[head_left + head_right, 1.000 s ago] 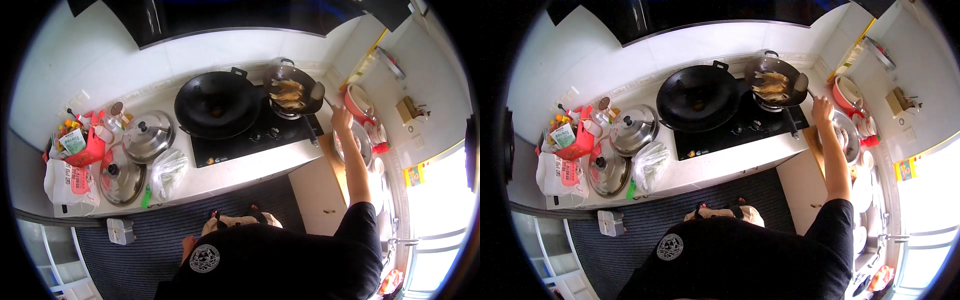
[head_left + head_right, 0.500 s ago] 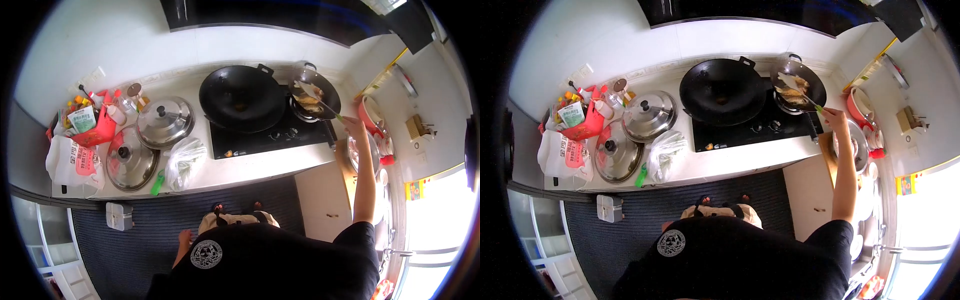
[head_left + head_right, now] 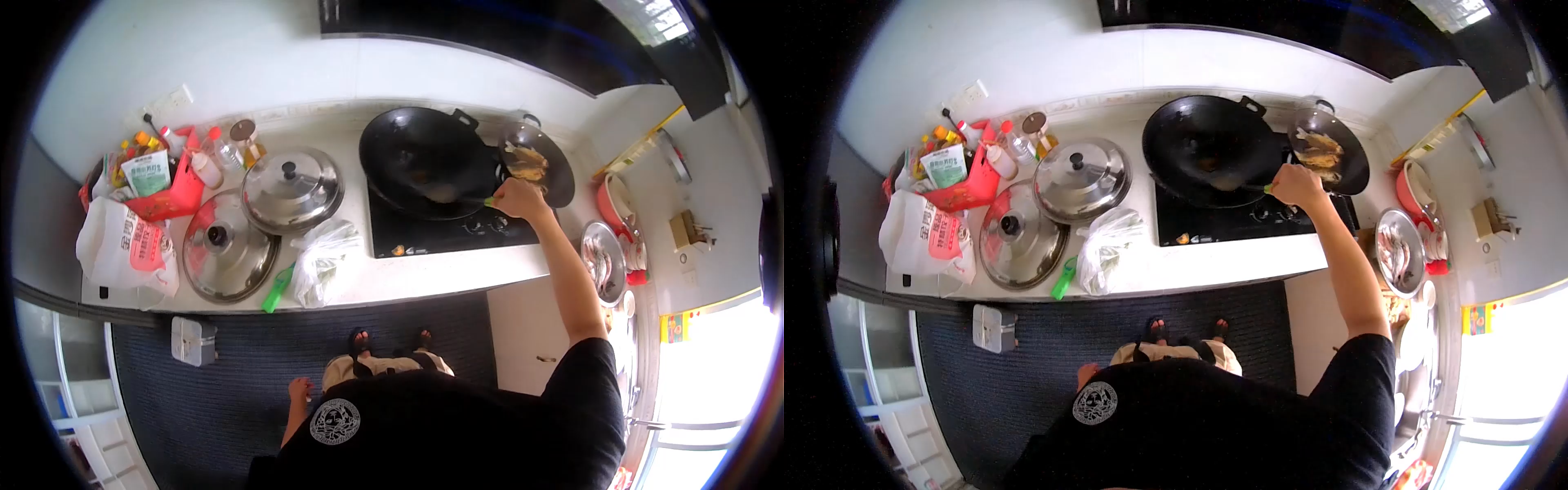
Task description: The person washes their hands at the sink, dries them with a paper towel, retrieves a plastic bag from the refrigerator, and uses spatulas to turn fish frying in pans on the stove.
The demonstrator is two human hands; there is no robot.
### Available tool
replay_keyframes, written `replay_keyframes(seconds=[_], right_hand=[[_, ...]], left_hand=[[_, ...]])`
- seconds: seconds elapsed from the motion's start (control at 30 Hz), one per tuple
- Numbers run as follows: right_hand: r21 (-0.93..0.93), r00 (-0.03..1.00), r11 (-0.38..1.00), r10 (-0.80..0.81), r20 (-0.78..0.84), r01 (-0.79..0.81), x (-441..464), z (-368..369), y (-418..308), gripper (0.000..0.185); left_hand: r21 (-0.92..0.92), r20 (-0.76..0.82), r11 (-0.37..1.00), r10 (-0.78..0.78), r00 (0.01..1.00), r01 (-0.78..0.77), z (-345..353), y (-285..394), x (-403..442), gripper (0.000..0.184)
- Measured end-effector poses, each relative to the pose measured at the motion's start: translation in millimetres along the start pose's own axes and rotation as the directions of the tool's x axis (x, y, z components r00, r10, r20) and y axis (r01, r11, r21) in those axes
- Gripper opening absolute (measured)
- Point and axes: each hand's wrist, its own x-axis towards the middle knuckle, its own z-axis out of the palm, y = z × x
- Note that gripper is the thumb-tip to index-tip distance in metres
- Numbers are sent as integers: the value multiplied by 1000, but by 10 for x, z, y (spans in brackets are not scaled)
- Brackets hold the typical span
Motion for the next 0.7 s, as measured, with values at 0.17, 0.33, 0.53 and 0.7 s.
replay_keyframes(seconds=[0.17,0.33,0.53,0.7], right_hand=[[175,978,984,64,-198,-29,293,742,-202,26],[251,895,967,64,-442,54,469,1129,-417,24],[305,841,949,97,-533,84,705,1245,-571,24],[291,795,949,84,-600,119,733,1220,-549,24]], left_hand=[[151,4,956,-257,966,253,42,-68,-218,23],[351,100,933,-127,987,84,94,-600,-342,17],[-673,96,519,-645,758,527,-26,-270,-306,12],[286,-58,951,-102,993,115,-96,-215,-140,14]])
